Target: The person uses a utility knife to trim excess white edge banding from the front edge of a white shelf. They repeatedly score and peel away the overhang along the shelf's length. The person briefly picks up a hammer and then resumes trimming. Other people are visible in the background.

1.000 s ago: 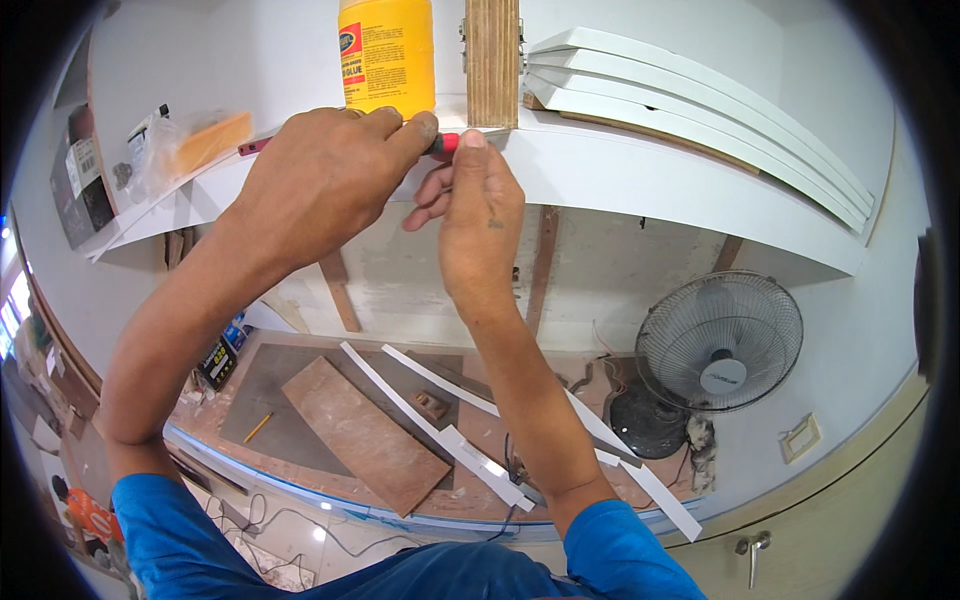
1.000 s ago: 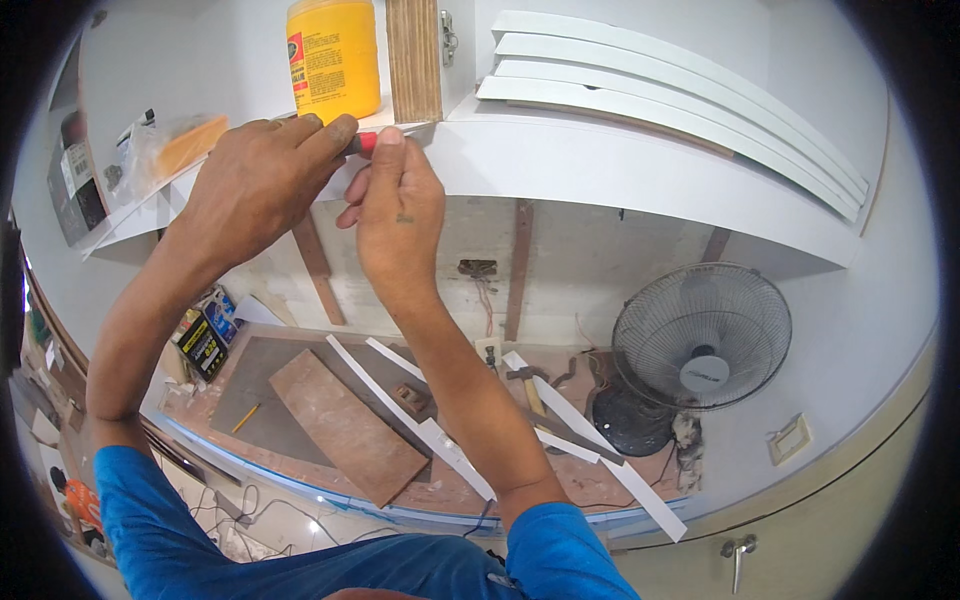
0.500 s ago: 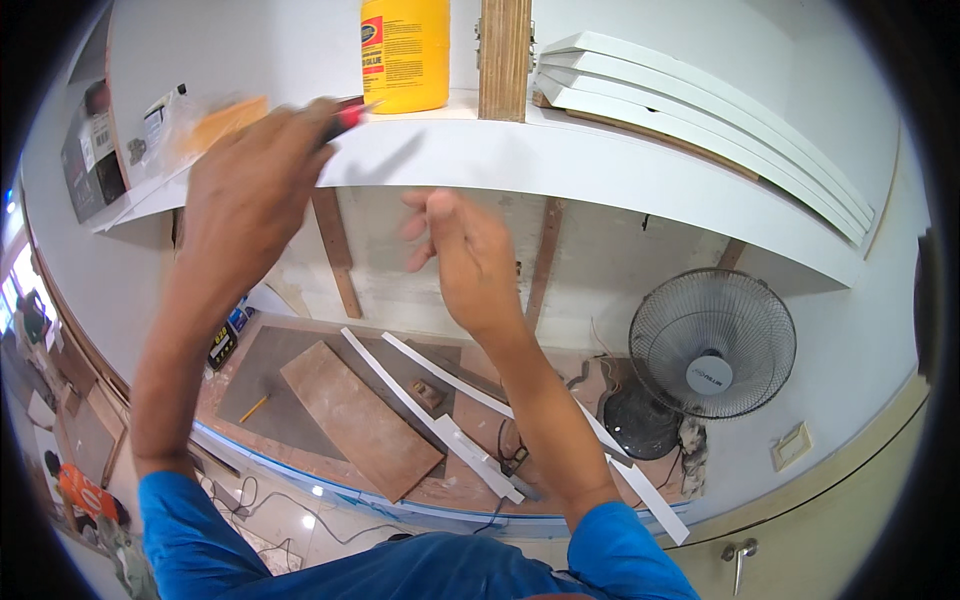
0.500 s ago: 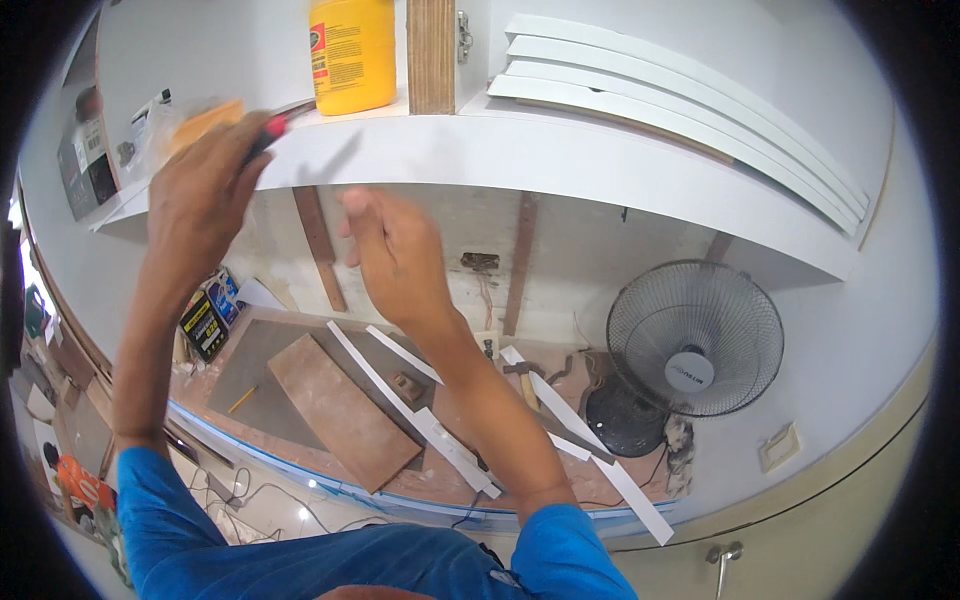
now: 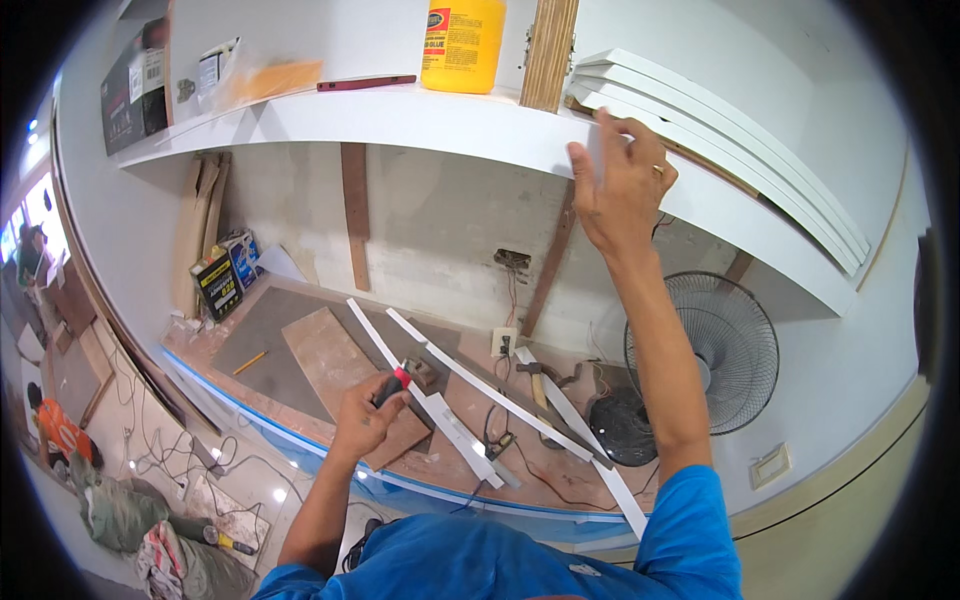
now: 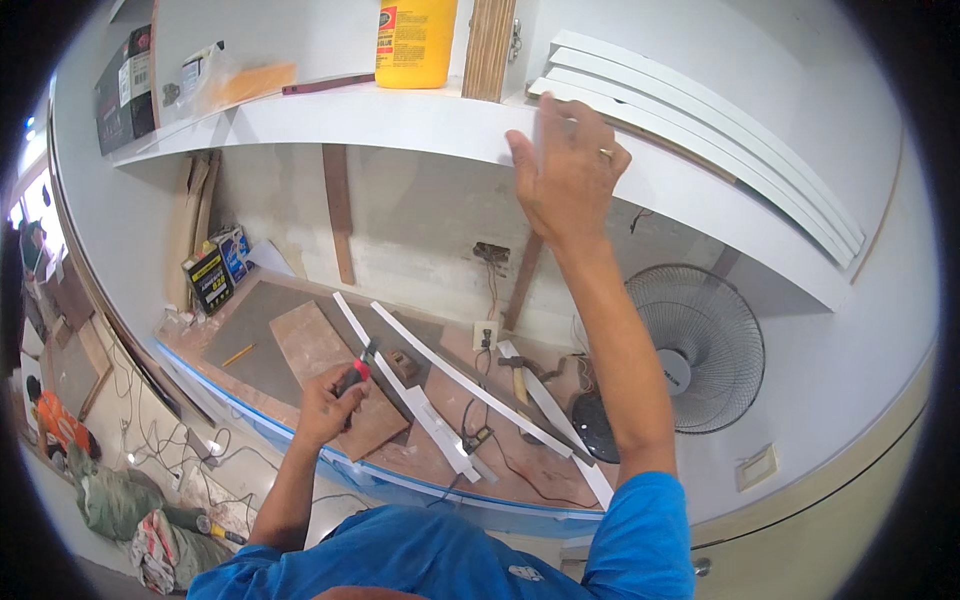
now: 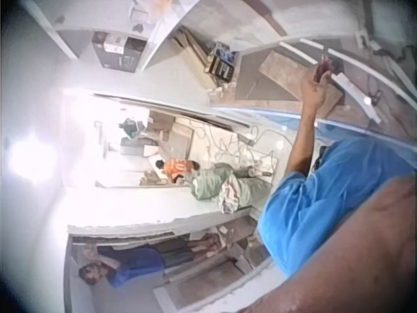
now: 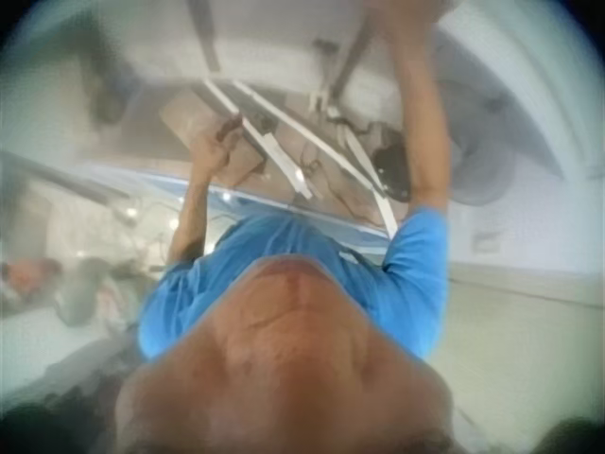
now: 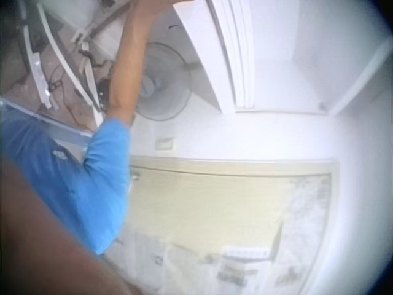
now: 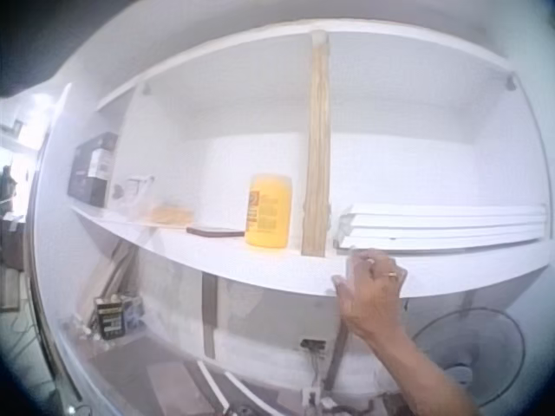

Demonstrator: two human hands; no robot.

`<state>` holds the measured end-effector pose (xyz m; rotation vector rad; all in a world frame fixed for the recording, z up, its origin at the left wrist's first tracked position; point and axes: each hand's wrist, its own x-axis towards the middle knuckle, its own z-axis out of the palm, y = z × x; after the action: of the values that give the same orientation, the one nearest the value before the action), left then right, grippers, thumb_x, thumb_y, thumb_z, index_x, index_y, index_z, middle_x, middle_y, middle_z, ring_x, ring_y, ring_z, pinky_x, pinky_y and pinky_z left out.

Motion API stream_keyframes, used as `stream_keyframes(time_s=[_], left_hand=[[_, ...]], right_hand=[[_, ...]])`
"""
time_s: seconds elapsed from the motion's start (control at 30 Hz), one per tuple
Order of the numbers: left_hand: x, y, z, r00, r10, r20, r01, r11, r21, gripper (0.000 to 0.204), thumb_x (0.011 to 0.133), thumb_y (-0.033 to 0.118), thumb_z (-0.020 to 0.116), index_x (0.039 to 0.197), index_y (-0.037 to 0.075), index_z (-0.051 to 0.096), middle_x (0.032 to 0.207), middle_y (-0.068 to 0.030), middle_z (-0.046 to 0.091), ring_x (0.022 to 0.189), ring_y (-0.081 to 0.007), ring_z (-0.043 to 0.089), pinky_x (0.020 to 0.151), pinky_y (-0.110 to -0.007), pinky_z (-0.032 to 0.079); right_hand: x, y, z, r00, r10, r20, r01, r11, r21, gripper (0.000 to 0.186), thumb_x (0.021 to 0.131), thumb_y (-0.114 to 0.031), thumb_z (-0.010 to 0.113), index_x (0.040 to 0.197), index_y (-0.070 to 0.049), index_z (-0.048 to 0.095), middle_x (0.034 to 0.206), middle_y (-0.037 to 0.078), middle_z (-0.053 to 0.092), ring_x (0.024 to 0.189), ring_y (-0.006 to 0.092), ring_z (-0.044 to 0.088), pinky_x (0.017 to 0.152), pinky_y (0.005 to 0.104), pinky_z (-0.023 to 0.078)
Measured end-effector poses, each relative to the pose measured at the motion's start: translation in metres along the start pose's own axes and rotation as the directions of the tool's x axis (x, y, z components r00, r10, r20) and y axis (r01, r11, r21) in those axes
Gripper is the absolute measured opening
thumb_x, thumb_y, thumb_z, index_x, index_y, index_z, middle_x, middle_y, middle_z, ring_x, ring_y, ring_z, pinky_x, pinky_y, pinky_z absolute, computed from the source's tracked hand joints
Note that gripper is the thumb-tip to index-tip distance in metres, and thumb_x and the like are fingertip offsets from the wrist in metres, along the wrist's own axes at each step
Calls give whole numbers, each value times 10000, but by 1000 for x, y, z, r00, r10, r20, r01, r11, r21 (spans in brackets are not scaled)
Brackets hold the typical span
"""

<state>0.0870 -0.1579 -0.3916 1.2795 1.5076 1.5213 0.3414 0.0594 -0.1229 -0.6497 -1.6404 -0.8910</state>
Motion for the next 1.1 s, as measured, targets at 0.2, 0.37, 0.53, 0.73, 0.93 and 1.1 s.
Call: stream_keyframes(time_s=[0.2,0.37,0.53,0.73,0.93,1.1], left_hand=[[-50,-42,47,992,-55,116,60,997,-45,190,976,100,736,1146,15,727,809,6,627,664,-63,568,583,-240,455],[-82,-55,73,994,-113,14,113,967,-227,273,1003,111,690,1248,-8,667,887,1,639,747,-102,607,689,-262,487],[-97,-50,85,983,-185,-3,163,871,-463,378,1031,121,628,1388,4,587,1060,-13,639,970,-103,587,839,-268,474],[-62,-35,121,988,65,-140,-84,988,-128,630,960,83,734,1542,44,497,1129,-50,604,957,-154,579,868,-288,487],[-51,-33,184,891,453,-26,-437,871,226,746,869,22,795,1553,70,499,1138,-144,596,970,-248,633,857,-323,531],[-71,-42,190,944,248,217,-257,966,11,658,923,49,767,1516,56,482,1184,-103,600,986,-178,641,803,-304,536]], right_hand=[[-18,-5,-9,998,-51,46,42,982,186,519,933,-248,724,1431,-133,631,1414,71,552,1331,267,477,1090,477,294],[-29,-2,-7,989,-110,97,96,986,134,505,899,-202,740,1392,-127,657,1515,88,495,1415,299,414,1131,510,292],[-67,-8,-28,995,-3,101,-43,894,447,359,930,-189,719,1269,-70,719,1374,143,619,1307,334,547,1082,497,405],[-225,-89,-79,557,16,830,-821,163,547,483,1070,-382,627,1347,14,642,1246,169,697,1151,296,671,1008,387,515],[-316,-122,-94,307,210,928,-871,-332,363,466,1101,-381,590,1385,-12,568,1187,93,668,1080,141,629,924,309,528],[-381,-101,-107,91,290,953,-694,-667,269,292,1134,-240,530,1342,-36,548,1150,65,702,1006,110,664,861,241,546]])
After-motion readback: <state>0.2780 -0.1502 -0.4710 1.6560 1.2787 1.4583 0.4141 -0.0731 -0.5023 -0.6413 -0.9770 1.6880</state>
